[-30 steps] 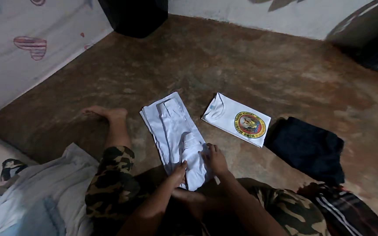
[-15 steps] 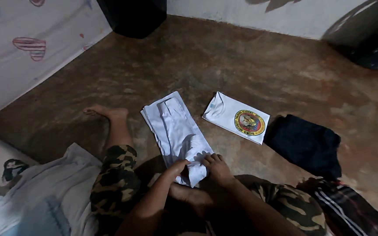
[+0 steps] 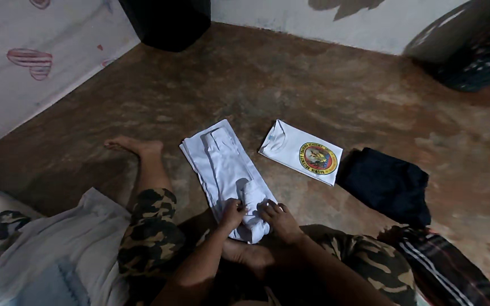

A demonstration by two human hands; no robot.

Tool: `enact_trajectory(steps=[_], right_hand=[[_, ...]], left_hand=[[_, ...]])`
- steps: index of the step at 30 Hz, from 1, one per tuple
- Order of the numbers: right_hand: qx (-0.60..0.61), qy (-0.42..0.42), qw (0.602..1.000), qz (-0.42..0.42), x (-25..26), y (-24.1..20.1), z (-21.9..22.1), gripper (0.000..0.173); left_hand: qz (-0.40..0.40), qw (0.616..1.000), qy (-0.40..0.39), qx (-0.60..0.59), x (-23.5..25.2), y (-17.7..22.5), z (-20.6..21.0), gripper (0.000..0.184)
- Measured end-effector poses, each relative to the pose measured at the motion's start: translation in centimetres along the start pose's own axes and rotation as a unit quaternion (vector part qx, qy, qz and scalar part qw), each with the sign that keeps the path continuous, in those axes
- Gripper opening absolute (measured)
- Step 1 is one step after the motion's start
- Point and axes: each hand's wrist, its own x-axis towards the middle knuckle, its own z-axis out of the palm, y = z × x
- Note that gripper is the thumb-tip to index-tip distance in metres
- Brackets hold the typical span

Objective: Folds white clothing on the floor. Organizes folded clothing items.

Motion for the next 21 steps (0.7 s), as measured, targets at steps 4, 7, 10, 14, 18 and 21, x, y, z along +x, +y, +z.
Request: enact_trajectory(steps=[4,7,10,14,18,21], right_hand=[[0.012,-0.043,0.999,-0.005,0.6,-0.4,-3.2,0.048],[0.029,-0.135,0.99,0.008,1.6,-1.2,-8.3,0.044],[0.038,-0.207,0.978,-0.006,3.6,-1.2,-12.0,0.051],[0.094,-0.264,0.959,-0.034,8.3,0.2,-14.5,0.056],[0.175,-0.299,0.938,-0.031,14.0,0.9,-16.4,0.057],[0.24,-0.262,0.934,-0.03,18.4,2.4,-16.8,0.063]], left_hand=[[0.08,0.986,0.032,0.141,-2.1,1.9,-2.2,0.058],[0.212,0.972,-0.017,0.1,-4.1,1.6,-4.4,0.06],[0.262,0.958,-0.094,0.063,-6.2,1.8,-5.2,0.081],[0.152,0.974,-0.109,0.126,-6.9,1.3,-5.9,0.118],[0.102,0.994,-0.044,0.013,-4.9,1.1,-6.6,0.098],[0.067,0.991,0.042,-0.112,-2.1,1.9,-7.8,0.061]])
